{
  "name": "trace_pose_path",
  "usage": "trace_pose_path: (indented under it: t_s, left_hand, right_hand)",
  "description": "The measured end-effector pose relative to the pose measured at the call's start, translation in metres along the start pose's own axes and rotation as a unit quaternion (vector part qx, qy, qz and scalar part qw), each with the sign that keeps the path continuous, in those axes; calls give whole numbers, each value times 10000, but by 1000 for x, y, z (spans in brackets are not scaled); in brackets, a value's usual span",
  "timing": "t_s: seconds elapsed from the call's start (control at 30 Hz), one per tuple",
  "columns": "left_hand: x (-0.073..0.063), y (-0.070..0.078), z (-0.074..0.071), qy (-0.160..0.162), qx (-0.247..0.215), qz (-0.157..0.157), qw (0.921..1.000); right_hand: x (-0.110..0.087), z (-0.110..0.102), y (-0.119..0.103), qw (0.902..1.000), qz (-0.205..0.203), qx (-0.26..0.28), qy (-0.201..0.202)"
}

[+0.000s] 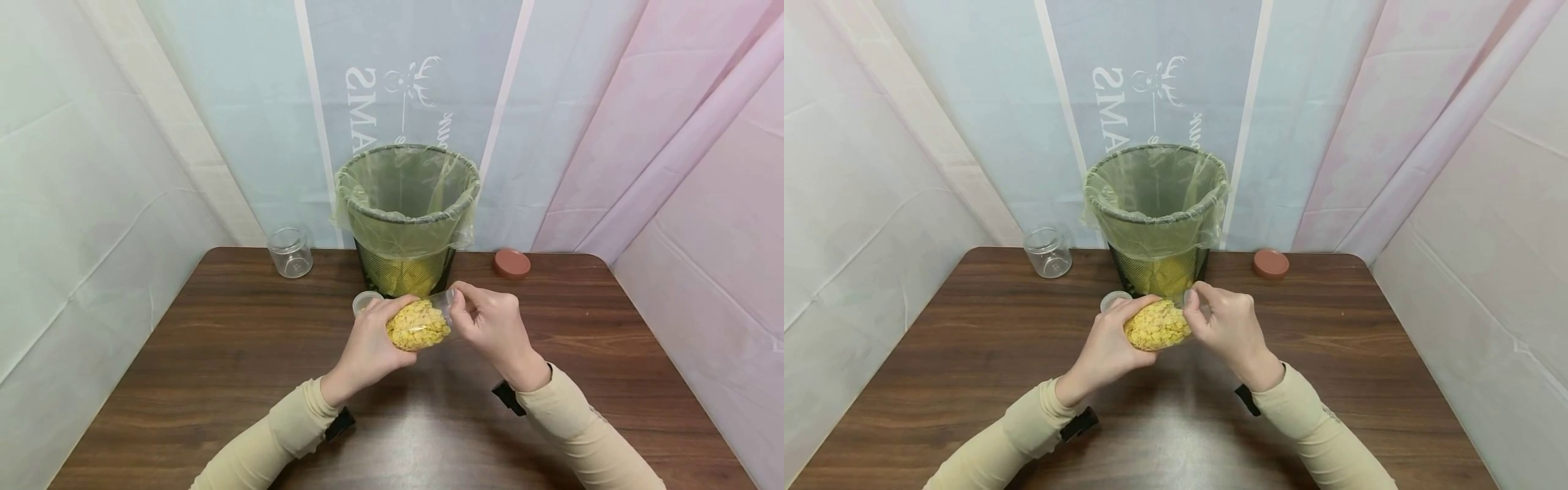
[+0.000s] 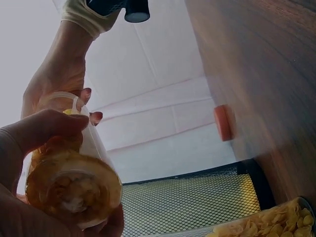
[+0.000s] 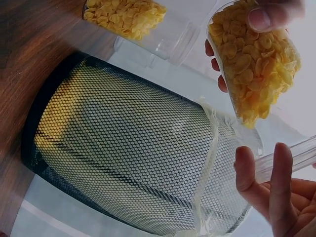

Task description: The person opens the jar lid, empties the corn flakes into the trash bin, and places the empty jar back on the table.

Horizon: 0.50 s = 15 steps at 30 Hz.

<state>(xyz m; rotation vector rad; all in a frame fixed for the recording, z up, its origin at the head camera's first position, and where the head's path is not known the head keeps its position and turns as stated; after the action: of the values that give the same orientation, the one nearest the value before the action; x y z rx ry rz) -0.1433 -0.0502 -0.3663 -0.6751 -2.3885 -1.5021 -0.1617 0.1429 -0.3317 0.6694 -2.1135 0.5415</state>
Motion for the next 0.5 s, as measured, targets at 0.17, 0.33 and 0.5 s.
trace_pose_path:
  t_s: [0.17,0.33,0.5]
  left_hand:
    - [0,-3,-2,-277,-501,-478,9972]
    - [1,-3,-3,-432,-777,-544,9945]
    - [1,-3,-4,-622,-1004,-695,9906]
  right_hand:
    - [2,0,-2,9980,-466,-74,415]
    - [3,0,-2,9950,-756,-11,654]
    - [3,1,0,9908,-1131,53,739]
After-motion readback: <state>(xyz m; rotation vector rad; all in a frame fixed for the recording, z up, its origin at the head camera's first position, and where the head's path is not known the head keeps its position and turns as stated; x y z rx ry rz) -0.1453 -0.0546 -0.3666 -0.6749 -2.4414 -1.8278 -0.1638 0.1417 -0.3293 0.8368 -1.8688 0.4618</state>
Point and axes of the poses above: each hand's wrist, its own x-axis towards the middle knuckle, its own z-axis out of the palm, y = z × x, the point moved 2 cm from there along x, towards the middle knuckle, and after that the axes turned 11 degrees about -x, right-handed, at the moved point
